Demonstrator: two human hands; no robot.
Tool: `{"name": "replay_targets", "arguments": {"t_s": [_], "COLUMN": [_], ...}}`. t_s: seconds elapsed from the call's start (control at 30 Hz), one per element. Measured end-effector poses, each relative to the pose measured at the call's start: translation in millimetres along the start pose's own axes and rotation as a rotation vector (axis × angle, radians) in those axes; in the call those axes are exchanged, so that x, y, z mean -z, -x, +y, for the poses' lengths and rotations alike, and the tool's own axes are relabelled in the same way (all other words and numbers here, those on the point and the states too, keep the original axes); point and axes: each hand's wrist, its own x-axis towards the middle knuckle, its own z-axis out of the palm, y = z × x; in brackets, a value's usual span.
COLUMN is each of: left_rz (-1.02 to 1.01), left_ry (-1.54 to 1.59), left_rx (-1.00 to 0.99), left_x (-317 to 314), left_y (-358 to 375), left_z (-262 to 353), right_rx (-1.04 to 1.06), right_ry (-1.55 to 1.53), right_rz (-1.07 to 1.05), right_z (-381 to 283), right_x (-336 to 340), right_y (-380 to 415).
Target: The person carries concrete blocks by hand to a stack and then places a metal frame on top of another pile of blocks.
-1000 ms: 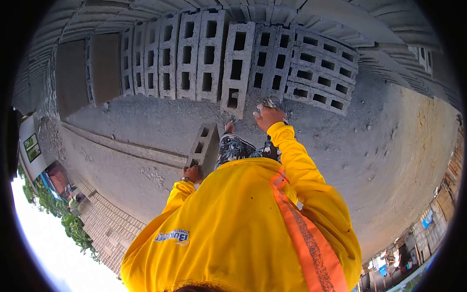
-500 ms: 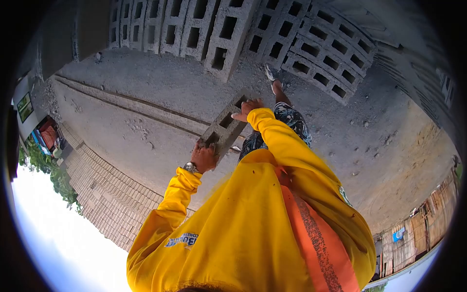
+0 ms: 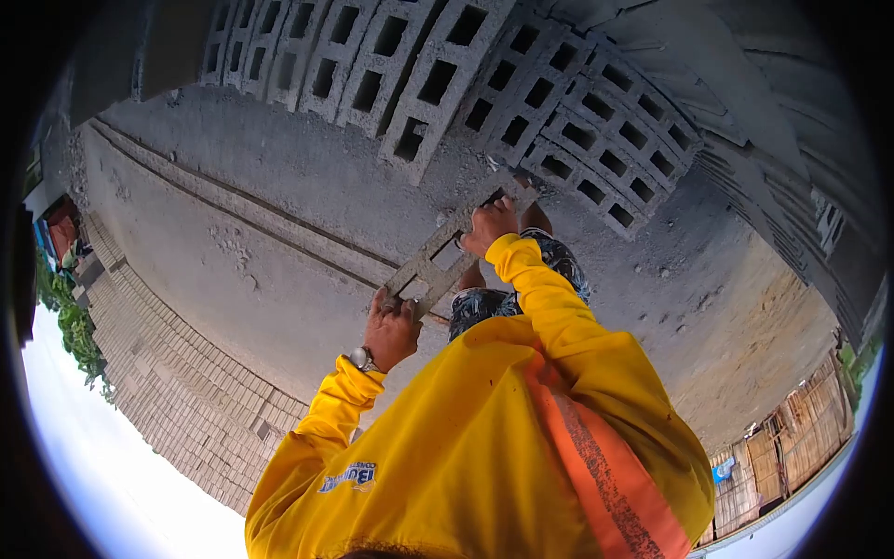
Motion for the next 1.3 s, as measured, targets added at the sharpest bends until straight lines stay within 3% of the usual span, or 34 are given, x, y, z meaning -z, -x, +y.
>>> {"name": "replay_targets", "arguments": {"t_s": [0.17, 0.3, 0.47, 0.6, 0.67, 0.7, 0.77, 0.83, 0.93, 0.97, 1.03, 1.13, 1.2, 1.3], "left_rz": [0.197, 0.354, 0.343, 0.383, 0.475, 0.537, 0.675, 0.798, 0.625, 0.470, 0.468, 0.556, 0.660, 0.723], "left_ry": [0.052, 0.084, 0.096, 0.151, 0.446, 0.552, 0.742, 0.875, 1.320, 1.371, 1.420, 1.520, 1.696, 1.594], "left_rx": [-0.026, -0.010, 0.030, 0.008, 0.115, 0.223, 0.487, 0.823, 0.881, 0.887, 0.986, 1.083, 1.056, 1.331], "left_x": [18.2, -8.1, -38.9, -49.0, -34.1, -19.1, 7.5, -8.2, -22.4, -25.8, -30.8, -32.5, -32.0, -29.4], "left_y": [-58.8, -137.1, -214.7, -212.3, -191.8, -185.4, -167.9, -164.1, -187.7, -196.1, -218.6, -248.8, -263.4, -268.1], "left_z": [23.8, 36.7, 39.2, 40.6, 38.3, 30.4, 14.0, -17.3, -61.0, -70.6, -75.1, -73.5, -68.0, -63.7], "right_rx": [0.018, 0.053, 0.067, 0.047, -0.019, -0.013, 0.139, 0.282, 0.368, 0.319, 0.222, 0.164, 0.211, 0.269], "right_ry": [0.143, 0.262, 0.394, 0.429, 0.392, 0.416, 0.293, 0.259, 0.495, 0.510, 0.528, 0.470, 0.362, 0.222], "right_rz": [0.238, 0.405, 0.379, 0.345, 0.305, 0.384, 0.585, 0.704, 0.825, 0.718, 0.497, 0.372, 0.432, 0.477], "right_z": [30.1, 72.3, 105.2, 104.8, 89.0, 76.5, 54.1, 35.7, 14.0, 10.9, 2.6, 3.4, 7.3, 7.0], "right_x": [96.6, 143.1, 173.8, 168.8, 189.2, 201.6, 216.2, 222.2, 203.1, 203.1, 204.5, 202.5, 204.9, 208.9], "right_y": [-5.4, -43.9, -89.4, -78.9, -72.6, -69.1, -77.2, -97.3, -152.6, -165.1, -181.0, -197.0, -199.5, -200.5]}}
